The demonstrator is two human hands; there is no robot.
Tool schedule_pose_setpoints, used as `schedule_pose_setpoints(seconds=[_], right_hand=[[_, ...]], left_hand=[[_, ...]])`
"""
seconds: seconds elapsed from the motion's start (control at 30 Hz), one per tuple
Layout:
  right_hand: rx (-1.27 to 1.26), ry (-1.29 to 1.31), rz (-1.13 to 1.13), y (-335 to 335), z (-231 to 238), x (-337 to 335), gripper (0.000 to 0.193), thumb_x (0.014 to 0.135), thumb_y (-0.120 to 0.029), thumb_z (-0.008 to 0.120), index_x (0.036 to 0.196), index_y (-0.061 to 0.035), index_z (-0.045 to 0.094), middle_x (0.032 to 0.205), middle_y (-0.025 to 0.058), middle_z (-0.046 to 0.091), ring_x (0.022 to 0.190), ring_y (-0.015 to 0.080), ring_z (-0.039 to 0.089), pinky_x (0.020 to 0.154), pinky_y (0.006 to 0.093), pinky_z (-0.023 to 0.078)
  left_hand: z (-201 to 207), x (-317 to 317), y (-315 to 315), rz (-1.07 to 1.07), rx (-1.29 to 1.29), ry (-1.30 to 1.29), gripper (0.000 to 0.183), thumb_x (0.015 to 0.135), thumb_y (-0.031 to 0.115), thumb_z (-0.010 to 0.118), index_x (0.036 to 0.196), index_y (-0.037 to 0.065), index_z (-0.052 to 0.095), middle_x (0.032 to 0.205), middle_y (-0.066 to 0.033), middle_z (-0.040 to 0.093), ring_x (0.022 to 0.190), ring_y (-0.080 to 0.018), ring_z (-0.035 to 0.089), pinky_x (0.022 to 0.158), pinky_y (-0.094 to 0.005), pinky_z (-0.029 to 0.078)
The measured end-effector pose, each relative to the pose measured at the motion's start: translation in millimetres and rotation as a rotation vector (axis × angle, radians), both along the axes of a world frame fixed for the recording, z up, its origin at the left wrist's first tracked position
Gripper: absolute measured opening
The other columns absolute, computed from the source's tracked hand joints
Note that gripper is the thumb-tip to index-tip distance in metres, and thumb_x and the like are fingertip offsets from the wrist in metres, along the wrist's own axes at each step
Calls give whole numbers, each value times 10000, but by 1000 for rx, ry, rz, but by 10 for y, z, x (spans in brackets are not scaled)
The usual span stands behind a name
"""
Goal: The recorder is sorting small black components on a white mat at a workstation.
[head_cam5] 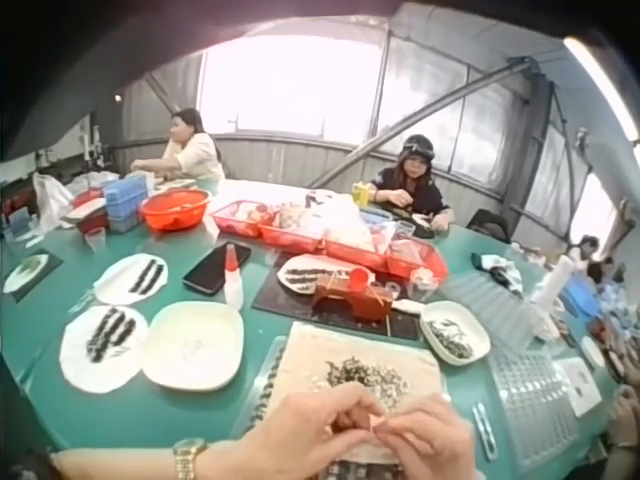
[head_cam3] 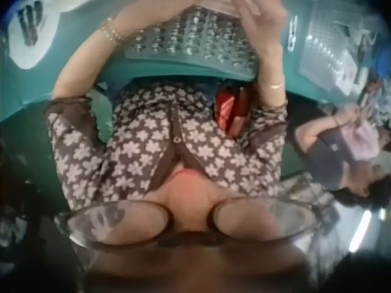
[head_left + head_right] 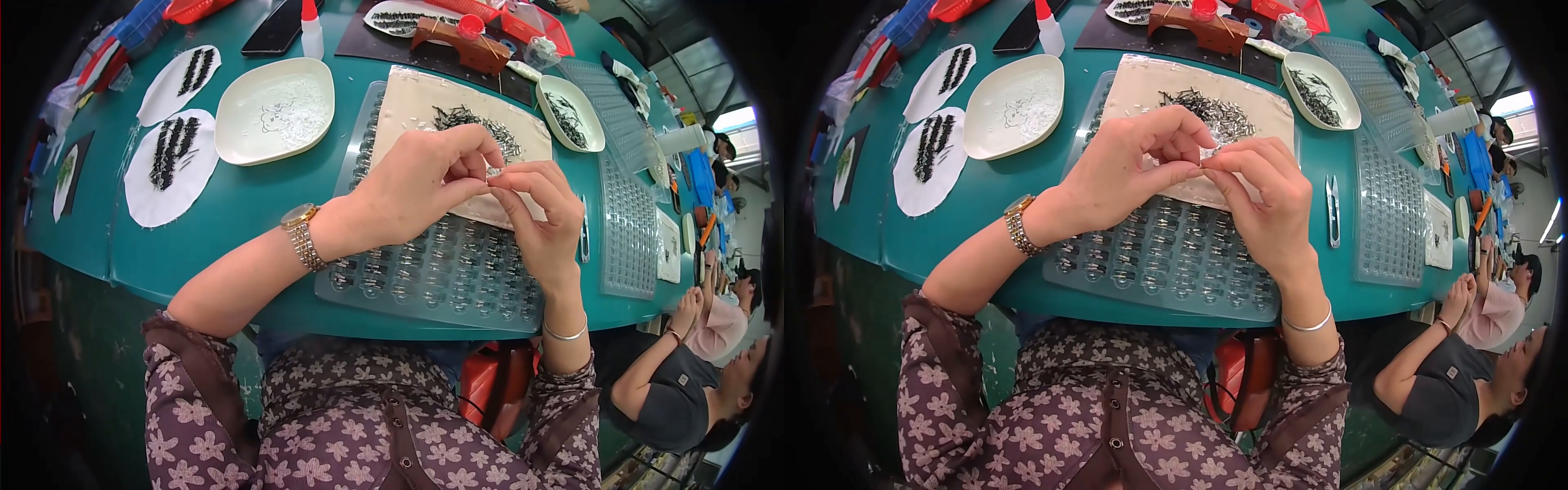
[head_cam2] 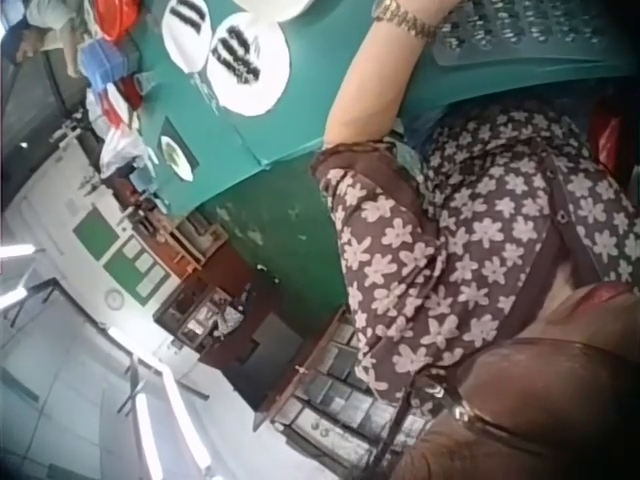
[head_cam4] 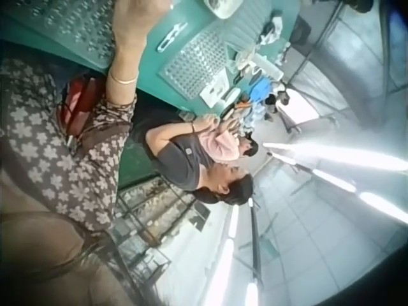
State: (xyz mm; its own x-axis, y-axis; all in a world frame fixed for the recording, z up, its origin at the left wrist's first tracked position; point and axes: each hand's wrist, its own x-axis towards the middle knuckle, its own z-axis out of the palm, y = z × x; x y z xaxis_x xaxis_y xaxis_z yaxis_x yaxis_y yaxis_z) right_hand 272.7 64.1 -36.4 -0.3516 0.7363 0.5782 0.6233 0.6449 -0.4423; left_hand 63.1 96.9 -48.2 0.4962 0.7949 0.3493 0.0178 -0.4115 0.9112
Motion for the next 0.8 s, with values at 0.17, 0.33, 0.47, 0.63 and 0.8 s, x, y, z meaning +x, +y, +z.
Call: schedule_pose_setpoints(seconds=[0.17, 0.33, 0.47, 0.63, 0.8], right_hand=[[71, -138, -84, -164, 129, -158, 173, 783, 40, 772, 929, -46, 734, 951, 50, 713, 854, 198, 611, 789, 310, 497], [12, -78, -151, -487, 111, -241, 179, 768, 56, 770, 910, -42, 722, 948, 43, 698, 858, 195, 588, 797, 308, 484], [-70, -135, -53, -701, -34, -295, 179, 770, 24, 777, 918, -64, 727, 951, 23, 669, 871, 205, 572, 797, 319, 476], [-63, -242, -41, -744, -137, -335, 154, 787, -15, 778, 918, -80, 731, 950, 13, 651, 871, 208, 565, 816, 325, 462], [-80, -299, -70, -725, -113, -298, 128, 801, -46, 777, 913, -92, 734, 948, 8, 646, 862, 203, 565, 837, 327, 448]], left_hand=[[49, -96, -56, -16, -7, 65, 226, 879, -26, 685, 1088, 55, 660, 887, -8, 662, 778, -92, 571, 717, -234, 470], [98, -257, -166, 24, 101, 116, 226, 862, -14, 695, 1074, 61, 661, 936, -17, 653, 806, -126, 559, 742, -272, 471], [78, -513, -309, 48, 371, 294, 174, 838, 5, 711, 995, 74, 679, 984, -30, 620, 883, -191, 561, 792, -312, 468], [-64, -689, -637, 69, 464, 445, 98, 846, 61, 729, 932, 78, 685, 990, -28, 604, 933, -210, 560, 856, -333, 464], [-96, -706, -744, 51, 509, 541, 86, 859, 104, 735, 932, 86, 694, 1034, -18, 607, 994, -212, 560, 911, -353, 456]])
